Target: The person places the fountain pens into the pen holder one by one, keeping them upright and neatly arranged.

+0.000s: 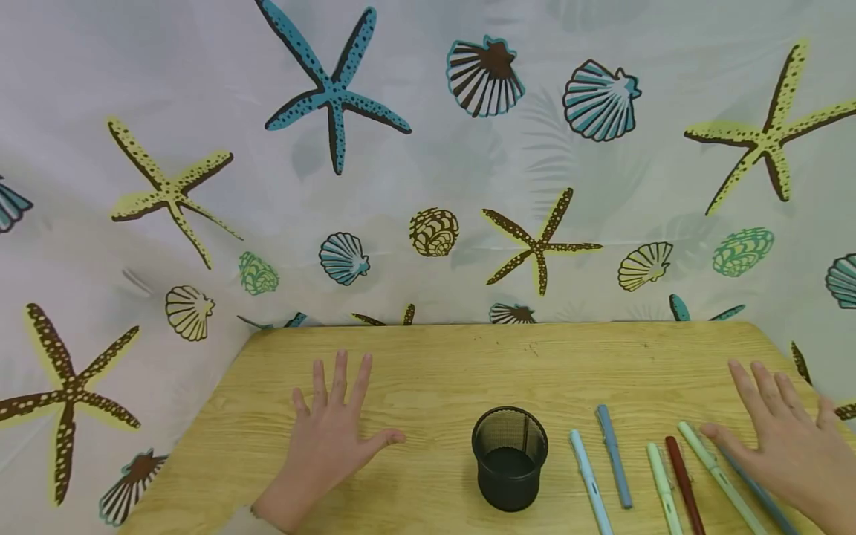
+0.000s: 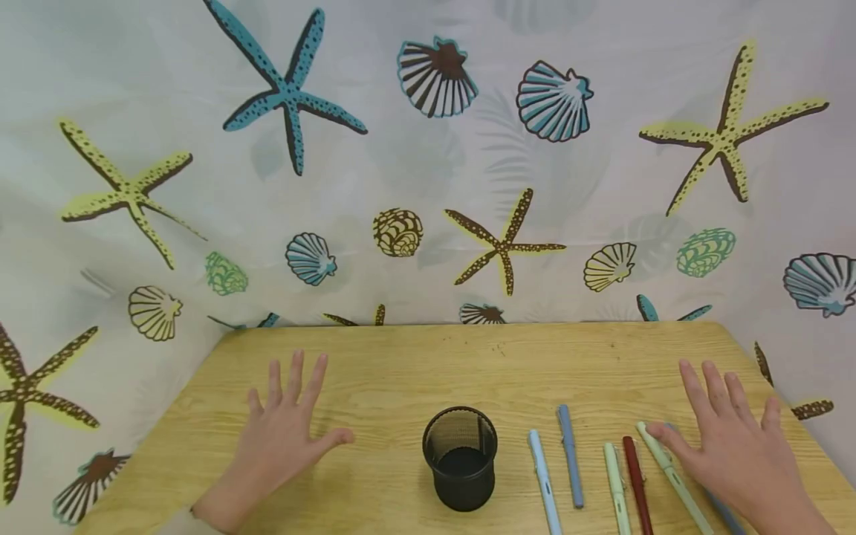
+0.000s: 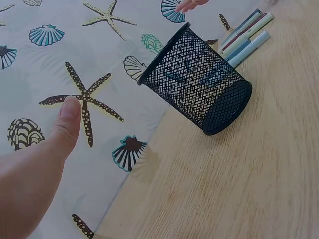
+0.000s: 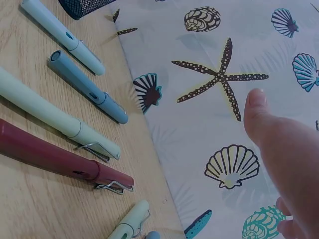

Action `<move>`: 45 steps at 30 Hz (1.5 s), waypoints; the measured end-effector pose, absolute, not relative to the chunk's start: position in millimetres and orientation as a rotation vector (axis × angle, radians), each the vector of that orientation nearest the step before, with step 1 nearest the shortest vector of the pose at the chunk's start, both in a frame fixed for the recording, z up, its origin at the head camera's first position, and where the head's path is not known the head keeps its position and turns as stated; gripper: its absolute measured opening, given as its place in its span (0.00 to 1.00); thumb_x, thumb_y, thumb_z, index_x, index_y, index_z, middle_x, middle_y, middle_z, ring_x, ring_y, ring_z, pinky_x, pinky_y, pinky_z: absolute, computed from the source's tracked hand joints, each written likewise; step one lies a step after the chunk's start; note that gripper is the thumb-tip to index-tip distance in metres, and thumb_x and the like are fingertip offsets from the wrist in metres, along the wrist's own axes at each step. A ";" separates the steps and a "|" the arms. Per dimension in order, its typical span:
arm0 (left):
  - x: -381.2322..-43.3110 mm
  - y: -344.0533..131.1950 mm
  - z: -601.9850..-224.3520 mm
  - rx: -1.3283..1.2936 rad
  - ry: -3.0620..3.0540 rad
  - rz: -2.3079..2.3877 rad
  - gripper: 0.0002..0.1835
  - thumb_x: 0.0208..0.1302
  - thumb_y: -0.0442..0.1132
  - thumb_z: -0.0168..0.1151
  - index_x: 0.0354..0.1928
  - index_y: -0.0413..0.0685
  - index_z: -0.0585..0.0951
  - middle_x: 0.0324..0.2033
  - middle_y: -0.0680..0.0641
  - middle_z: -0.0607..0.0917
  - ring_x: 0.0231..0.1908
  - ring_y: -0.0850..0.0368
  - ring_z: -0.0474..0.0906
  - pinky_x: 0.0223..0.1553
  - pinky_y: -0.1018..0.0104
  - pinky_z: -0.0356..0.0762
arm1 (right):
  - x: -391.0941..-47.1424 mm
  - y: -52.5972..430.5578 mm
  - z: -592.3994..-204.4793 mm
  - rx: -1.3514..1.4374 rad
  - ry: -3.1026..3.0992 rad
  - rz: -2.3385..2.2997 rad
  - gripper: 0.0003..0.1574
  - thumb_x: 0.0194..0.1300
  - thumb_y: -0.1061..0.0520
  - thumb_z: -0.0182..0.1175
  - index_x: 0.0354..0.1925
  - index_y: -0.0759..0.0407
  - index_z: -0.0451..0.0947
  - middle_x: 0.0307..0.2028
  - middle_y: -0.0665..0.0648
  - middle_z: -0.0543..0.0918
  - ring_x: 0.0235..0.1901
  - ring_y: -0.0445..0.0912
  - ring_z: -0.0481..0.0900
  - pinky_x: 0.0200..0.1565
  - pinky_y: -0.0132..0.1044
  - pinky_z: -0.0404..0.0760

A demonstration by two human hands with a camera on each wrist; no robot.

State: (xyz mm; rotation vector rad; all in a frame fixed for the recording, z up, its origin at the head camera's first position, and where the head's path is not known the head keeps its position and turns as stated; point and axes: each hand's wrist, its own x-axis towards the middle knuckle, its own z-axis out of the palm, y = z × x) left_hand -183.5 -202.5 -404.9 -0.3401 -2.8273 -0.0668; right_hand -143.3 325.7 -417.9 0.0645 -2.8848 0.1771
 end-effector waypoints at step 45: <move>-165.9 -121.7 -417.5 -0.580 -2.709 -1.348 0.36 0.62 0.61 0.54 0.66 0.50 0.62 0.62 0.44 0.68 0.60 0.45 0.67 0.53 0.46 0.68 | -152.4 342.5 -424.4 0.009 -2.979 0.493 0.28 0.64 0.55 0.59 0.48 0.80 0.68 0.26 0.64 0.78 0.21 0.52 0.74 0.23 0.47 0.73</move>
